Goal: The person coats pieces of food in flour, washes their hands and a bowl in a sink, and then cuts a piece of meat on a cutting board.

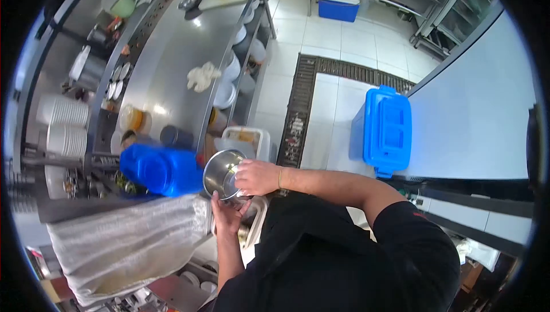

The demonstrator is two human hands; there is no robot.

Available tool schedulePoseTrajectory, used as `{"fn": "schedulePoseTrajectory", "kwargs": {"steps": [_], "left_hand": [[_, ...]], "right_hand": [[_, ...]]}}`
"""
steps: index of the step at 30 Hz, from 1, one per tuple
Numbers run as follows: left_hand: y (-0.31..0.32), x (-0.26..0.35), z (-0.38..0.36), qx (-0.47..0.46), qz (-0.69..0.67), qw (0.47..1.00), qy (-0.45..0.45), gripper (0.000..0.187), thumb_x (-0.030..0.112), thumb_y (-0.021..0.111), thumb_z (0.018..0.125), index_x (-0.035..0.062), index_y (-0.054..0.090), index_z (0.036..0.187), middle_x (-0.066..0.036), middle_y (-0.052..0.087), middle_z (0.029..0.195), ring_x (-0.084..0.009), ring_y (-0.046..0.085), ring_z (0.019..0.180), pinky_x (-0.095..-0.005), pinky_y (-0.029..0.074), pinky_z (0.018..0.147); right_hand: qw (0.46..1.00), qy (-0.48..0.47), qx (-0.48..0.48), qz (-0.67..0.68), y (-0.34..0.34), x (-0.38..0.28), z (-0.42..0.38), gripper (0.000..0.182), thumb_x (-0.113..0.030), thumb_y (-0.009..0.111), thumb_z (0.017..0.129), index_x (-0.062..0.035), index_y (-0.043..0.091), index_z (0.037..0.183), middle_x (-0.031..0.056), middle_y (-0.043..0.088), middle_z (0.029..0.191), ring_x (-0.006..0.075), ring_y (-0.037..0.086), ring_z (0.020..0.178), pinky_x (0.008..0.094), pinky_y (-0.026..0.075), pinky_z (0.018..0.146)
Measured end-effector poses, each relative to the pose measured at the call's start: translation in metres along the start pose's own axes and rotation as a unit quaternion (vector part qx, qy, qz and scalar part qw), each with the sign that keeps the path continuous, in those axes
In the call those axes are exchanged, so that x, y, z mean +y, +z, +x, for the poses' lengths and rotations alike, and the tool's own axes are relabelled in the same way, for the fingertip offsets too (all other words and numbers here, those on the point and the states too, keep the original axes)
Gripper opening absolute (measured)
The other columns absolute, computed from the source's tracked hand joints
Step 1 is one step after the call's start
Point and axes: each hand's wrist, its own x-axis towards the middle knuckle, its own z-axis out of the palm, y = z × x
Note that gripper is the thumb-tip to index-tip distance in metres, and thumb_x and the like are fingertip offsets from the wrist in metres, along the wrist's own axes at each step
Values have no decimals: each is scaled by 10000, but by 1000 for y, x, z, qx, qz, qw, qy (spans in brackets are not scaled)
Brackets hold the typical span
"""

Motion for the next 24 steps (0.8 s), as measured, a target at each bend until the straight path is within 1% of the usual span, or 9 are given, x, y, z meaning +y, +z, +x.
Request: {"fn": "schedulePoseTrajectory", "kwargs": {"steps": [4,8,11,13,15,18,19,20,24], "left_hand": [[78,6,72,21,-6,999,26,716,640,630,869,145,494,1367,-133,545,1315,-367,588,1155,-565,550,933],[144,16,163,29,3,999,37,683,621,623,878,193,464,1386,-146,507,1359,-373,593,1127,-583,545,917],[204,32,234,-43,11,999,22,691,618,618,882,208,438,1409,-161,512,1322,-380,594,1110,-595,529,926],[270,59,292,-63,32,997,22,717,607,590,904,157,407,1433,-187,467,1360,-364,600,1108,-569,552,919],[326,67,329,-68,54,996,5,745,595,561,926,106,377,1457,-213,423,1398,-349,605,1107,-542,574,911],[420,90,403,-116,92,989,-11,719,588,575,927,73,423,1403,-182,515,1313,-329,635,1059,-536,565,916],[457,99,425,-142,108,984,-21,726,595,580,924,59,434,1390,-169,538,1302,-324,643,1047,-541,555,925],[499,107,438,-155,123,980,-13,678,562,574,941,48,450,1366,-164,551,1277,-319,658,1030,-515,574,914],[641,112,510,-208,153,966,23,641,538,572,948,44,458,1341,-167,539,1266,-319,631,1049,-514,587,900]], "right_hand": [[986,115,113,-44,-81,94,-9,373,-278,732,809,-68,644,1103,99,643,1139,338,582,1091,477,430,1018],[934,277,211,-84,-150,229,-50,284,-239,707,841,-65,653,1058,143,668,1058,362,613,1042,489,457,980],[875,402,245,-113,-192,339,-137,269,-216,709,850,-50,673,1059,159,680,1069,384,619,1040,492,483,939],[809,452,288,-240,-223,384,-216,267,-208,694,898,-50,680,1113,178,675,1101,387,621,1045,487,476,971],[724,553,354,-212,-270,405,-290,206,-187,653,952,-35,667,1090,178,667,1087,368,621,1032,441,488,942],[625,607,422,-252,-352,401,-366,180,-174,600,992,-9,645,1045,185,657,1022,347,630,958,416,499,879],[598,611,437,-279,-371,403,-395,204,-205,583,1027,-27,628,1114,136,669,983,232,633,901,358,508,850],[551,633,483,-249,-387,403,-417,211,-189,558,1014,-7,654,1059,167,663,1009,288,645,921,399,508,843],[438,699,492,-277,-440,419,-485,222,-211,574,1006,-19,641,1096,167,673,991,289,650,900,404,512,826]]}}
